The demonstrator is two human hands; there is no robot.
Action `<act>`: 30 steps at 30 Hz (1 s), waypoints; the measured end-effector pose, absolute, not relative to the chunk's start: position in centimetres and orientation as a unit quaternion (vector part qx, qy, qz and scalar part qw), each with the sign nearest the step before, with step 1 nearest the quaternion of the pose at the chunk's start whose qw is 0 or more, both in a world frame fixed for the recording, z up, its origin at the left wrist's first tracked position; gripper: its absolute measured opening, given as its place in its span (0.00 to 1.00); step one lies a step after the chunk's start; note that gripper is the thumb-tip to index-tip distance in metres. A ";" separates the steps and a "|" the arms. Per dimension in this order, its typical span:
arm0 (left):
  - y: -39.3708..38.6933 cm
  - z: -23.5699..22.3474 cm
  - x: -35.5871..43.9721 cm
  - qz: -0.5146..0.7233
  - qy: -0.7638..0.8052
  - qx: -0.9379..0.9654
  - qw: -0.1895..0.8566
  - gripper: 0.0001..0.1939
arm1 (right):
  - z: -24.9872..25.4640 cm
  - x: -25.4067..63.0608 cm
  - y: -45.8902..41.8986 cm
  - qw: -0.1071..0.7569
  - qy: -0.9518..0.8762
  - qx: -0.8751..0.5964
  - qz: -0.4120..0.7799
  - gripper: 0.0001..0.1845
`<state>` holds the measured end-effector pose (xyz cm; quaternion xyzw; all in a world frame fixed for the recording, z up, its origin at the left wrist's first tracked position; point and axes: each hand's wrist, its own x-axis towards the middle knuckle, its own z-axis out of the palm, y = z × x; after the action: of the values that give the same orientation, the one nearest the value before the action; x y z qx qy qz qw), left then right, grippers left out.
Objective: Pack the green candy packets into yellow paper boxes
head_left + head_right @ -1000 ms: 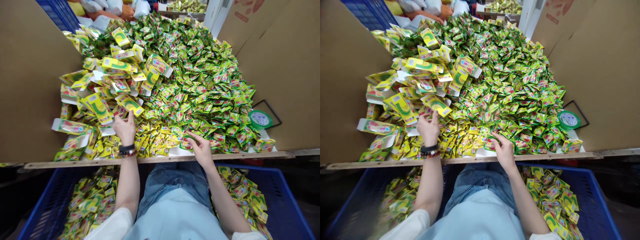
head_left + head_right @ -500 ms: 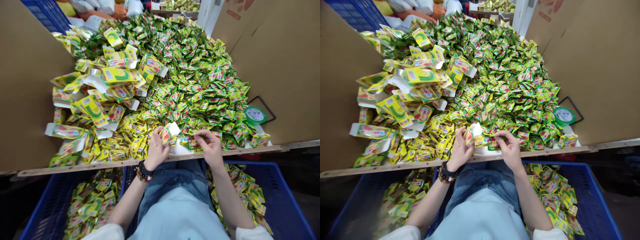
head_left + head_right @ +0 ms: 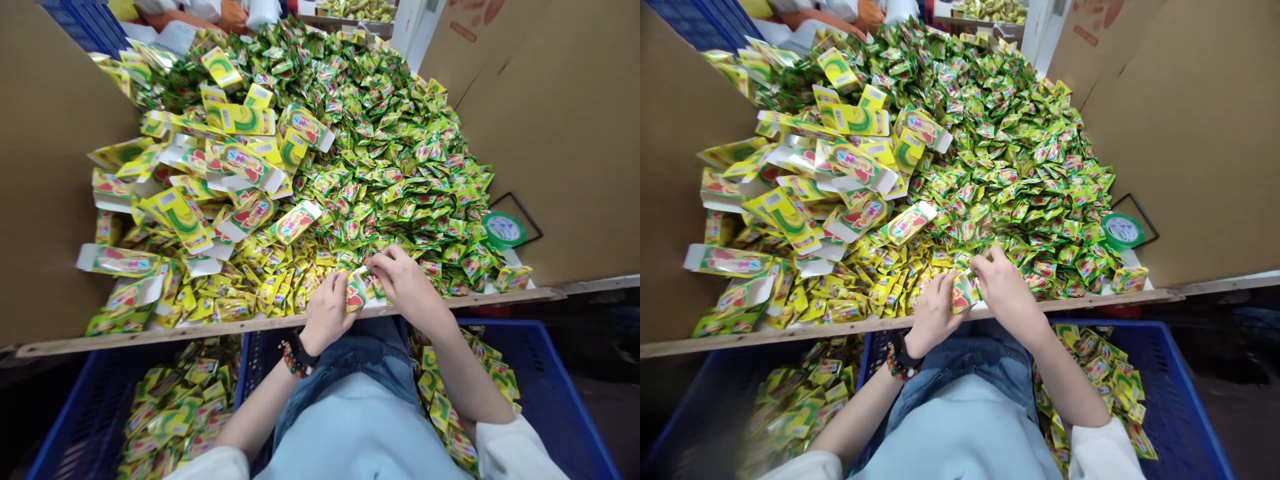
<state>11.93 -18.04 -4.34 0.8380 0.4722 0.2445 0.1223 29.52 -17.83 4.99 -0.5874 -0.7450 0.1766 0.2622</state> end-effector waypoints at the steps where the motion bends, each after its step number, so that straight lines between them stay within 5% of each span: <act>1: -18.1 -4.5 12.0 0.247 0.471 0.837 0.131 0.30 | 5.0 29.2 -18.0 0.248 -0.750 -0.589 0.169 0.13; 11: -18.8 -4.6 12.1 0.300 0.479 0.804 0.183 0.29 | 3.9 29.0 -19.9 0.342 -0.749 -0.547 0.150 0.15; 16: -19.2 -5.3 12.6 0.303 0.430 0.841 0.123 0.27 | 3.4 29.3 -19.4 0.294 -0.724 -0.599 0.174 0.14; 25: -20.2 -6.7 13.5 0.376 0.463 0.768 0.234 0.30 | 2.2 26.6 -20.4 0.229 -0.779 -0.579 0.075 0.21; 30: -20.6 -7.9 14.1 0.407 0.483 0.743 0.220 0.22 | 1.5 26.1 -20.7 0.237 -0.801 -0.546 0.062 0.26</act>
<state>14.09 -20.59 -7.89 0.7428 0.4835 0.4074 0.2202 26.09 -20.74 1.46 -0.5463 -0.8010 0.0620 0.2367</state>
